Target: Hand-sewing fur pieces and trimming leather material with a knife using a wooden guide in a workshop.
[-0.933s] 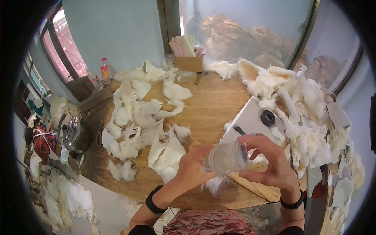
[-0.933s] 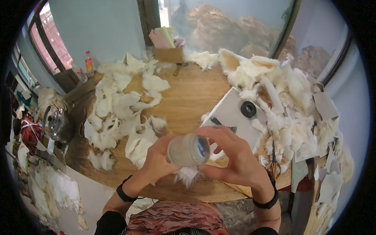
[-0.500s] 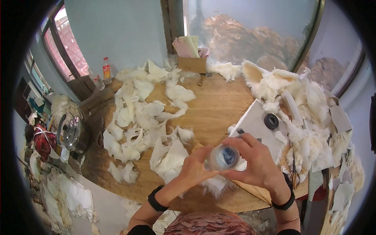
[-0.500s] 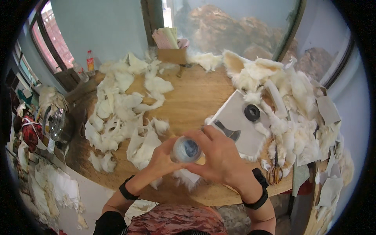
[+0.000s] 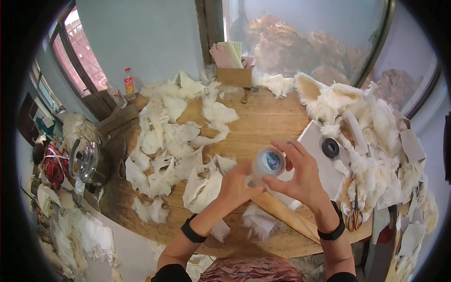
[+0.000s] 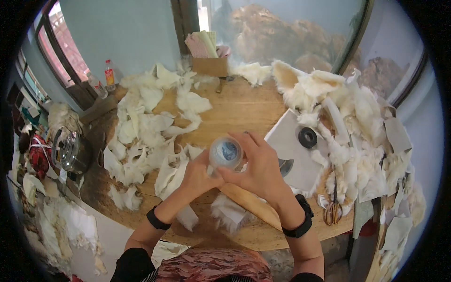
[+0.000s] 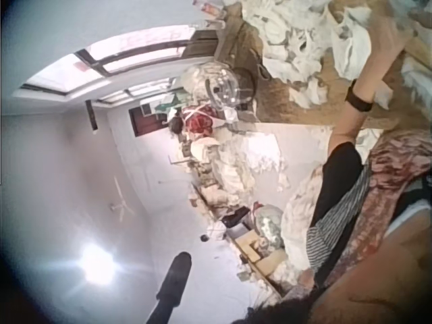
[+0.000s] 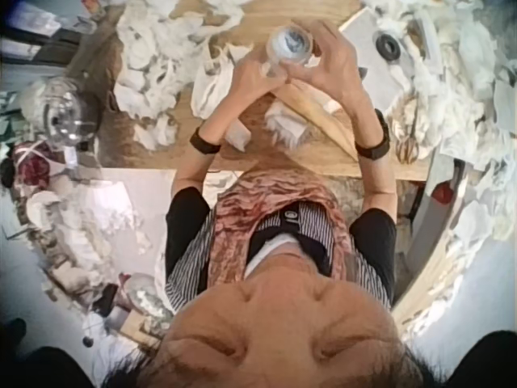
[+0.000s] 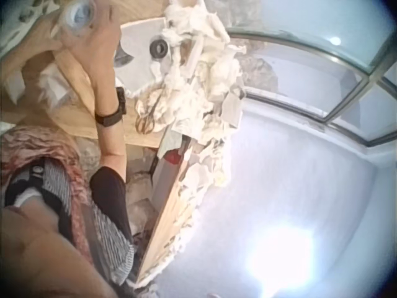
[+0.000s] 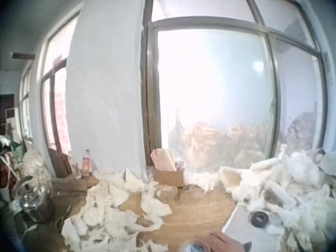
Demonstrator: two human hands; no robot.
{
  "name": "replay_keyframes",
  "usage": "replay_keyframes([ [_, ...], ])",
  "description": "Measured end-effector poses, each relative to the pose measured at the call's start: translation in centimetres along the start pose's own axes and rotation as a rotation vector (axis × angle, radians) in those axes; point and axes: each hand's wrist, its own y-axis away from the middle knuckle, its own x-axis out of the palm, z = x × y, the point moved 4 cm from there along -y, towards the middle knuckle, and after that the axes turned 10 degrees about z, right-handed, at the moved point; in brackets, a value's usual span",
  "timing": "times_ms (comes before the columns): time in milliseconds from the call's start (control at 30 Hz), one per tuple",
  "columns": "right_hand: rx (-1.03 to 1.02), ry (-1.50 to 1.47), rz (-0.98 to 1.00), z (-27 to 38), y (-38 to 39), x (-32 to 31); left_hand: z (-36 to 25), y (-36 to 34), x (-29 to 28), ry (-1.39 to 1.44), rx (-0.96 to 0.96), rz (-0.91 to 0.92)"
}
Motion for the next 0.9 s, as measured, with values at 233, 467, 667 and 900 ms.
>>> replay_keyframes([
  [233,0.045,0.047,-0.042,-0.7,-0.9,0.6,0.3,-1.2,-0.5,-0.058,-0.021,-0.043],
  [467,0.175,0.248,-0.147,-2.0,-2.0,1.9,0.9,-2.6,-0.3,-0.174,-0.096,-0.093],
  [667,0.201,-0.015,-0.078,-5.0,-2.1,2.1,2.3,-3.9,-1.0,-0.227,-0.143,-0.106],
  [900,0.175,-0.352,-0.050,-5.6,-2.2,2.1,2.7,-4.7,-1.7,-0.291,-0.124,-0.088],
])
